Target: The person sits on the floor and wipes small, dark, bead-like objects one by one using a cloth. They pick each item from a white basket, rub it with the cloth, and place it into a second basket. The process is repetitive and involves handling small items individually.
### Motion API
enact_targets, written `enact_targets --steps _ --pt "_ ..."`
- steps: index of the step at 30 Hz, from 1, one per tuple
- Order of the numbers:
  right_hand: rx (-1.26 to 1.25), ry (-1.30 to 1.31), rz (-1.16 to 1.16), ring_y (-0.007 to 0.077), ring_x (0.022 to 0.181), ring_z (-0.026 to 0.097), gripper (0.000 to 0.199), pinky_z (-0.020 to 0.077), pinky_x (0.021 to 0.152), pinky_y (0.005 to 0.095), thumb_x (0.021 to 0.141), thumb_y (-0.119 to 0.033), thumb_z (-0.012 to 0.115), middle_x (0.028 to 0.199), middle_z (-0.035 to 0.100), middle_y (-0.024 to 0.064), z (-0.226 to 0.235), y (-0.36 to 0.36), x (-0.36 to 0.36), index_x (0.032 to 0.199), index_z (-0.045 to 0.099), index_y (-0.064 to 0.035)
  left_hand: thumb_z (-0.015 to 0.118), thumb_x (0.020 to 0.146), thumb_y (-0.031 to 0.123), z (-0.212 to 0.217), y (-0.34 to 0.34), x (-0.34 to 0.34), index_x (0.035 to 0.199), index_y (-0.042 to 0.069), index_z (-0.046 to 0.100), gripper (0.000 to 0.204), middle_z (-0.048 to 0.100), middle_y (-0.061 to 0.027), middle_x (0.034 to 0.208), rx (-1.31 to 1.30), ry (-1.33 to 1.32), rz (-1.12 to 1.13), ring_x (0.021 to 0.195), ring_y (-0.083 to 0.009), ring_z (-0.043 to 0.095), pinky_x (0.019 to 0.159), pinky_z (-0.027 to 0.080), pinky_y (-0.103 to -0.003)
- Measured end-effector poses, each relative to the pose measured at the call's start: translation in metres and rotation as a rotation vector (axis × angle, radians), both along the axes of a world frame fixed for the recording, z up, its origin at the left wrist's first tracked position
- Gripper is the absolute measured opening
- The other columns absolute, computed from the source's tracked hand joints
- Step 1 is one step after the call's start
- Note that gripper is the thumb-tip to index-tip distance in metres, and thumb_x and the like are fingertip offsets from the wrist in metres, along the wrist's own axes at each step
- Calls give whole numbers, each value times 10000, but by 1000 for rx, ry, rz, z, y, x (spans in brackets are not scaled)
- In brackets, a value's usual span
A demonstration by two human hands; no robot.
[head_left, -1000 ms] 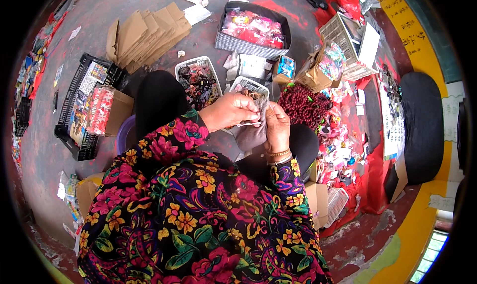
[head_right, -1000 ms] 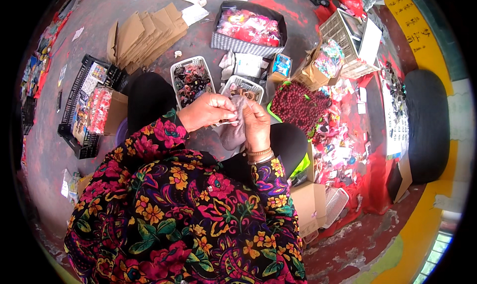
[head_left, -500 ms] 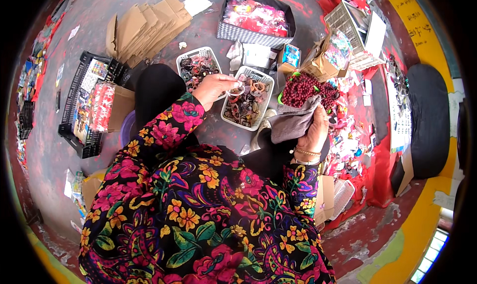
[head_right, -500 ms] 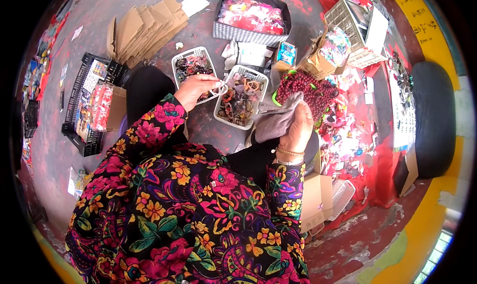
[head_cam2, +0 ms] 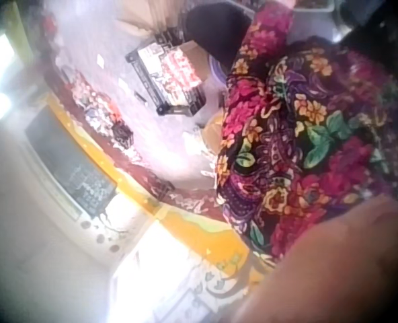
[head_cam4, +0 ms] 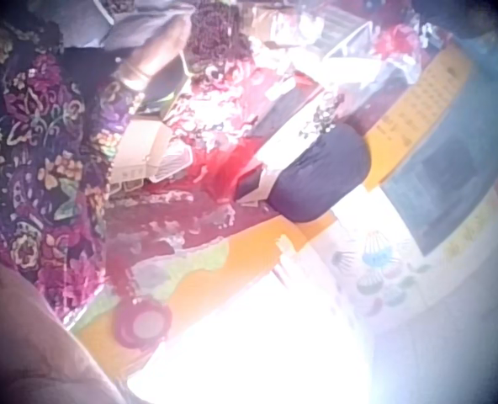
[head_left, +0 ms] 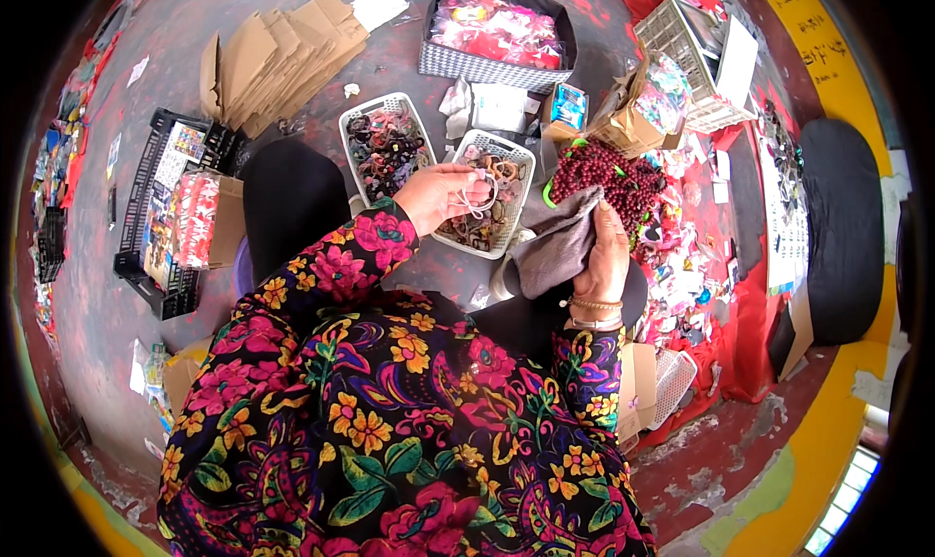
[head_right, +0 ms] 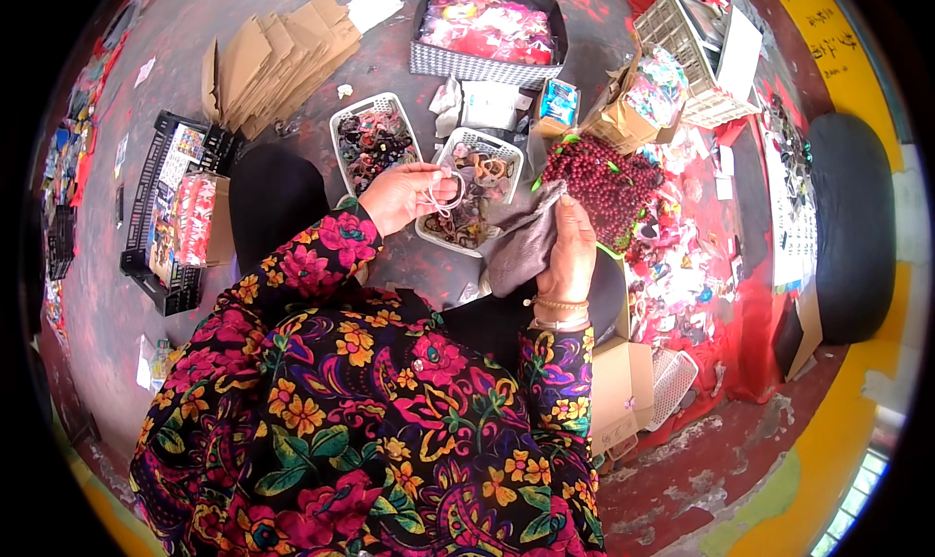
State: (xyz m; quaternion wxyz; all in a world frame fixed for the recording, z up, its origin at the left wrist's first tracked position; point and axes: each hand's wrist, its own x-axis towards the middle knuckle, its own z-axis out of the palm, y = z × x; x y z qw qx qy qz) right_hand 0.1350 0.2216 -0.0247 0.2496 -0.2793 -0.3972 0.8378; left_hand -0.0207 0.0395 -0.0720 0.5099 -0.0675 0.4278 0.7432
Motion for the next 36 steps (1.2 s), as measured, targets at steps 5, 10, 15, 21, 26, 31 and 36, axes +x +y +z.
enact_targets --steps 5,10,15,21,26,31,36 --pt "48 -23 86 123 780 590 194 483 704 243 895 -149 497 897 626 51 6 -13 -6 966 589 6 558 833 57 15 3 3 990 2 556 167 612 -131 947 120 7 108 868 -211 611 762 499 -346" --pt "-160 -41 118 172 881 581 268 472 785 300 911 -197 456 1004 599 89 18 -20 -13 1052 546 13 548 833 32 30 10 17 990 -12 558 164 616 -114 891 175 114 151 783 -182 614 747 504 -332" --pt "-341 117 252 194 921 573 294 448 839 324 875 -176 489 1020 597 98 3 -13 -18 1097 520 15 521 850 30 49 13 28 982 -25 553 147 615 -120 898 212 239 117 801 -183 613 747 498 -300" --pt "-119 92 428 106 799 578 186 466 738 231 814 0 560 916 618 41 10 -30 -21 999 578 -2 526 856 47 59 13 39 975 1 561 132 597 -75 914 278 320 3 808 -140 571 710 456 -245" --pt "120 69 325 79 743 560 127 454 683 205 811 7 570 855 623 21 5 -32 -19 934 602 2 543 850 55 55 13 43 959 21 542 114 572 -33 870 377 325 -41 810 -108 532 708 433 -225" --pt "368 -8 309 82 738 550 144 447 679 209 799 7 581 844 614 22 1 -32 -16 939 612 -5 565 845 89 66 12 43 938 22 531 120 558 -20 838 201 445 -114 764 -92 532 688 439 -221" --pt "1024 -51 308 153 735 552 183 449 650 267 732 -18 648 809 585 74 7 -35 -17 909 609 -3 569 842 97 58 12 33 906 13 547 108 549 -8 819 121 564 -226 728 -76 523 669 441 -208"
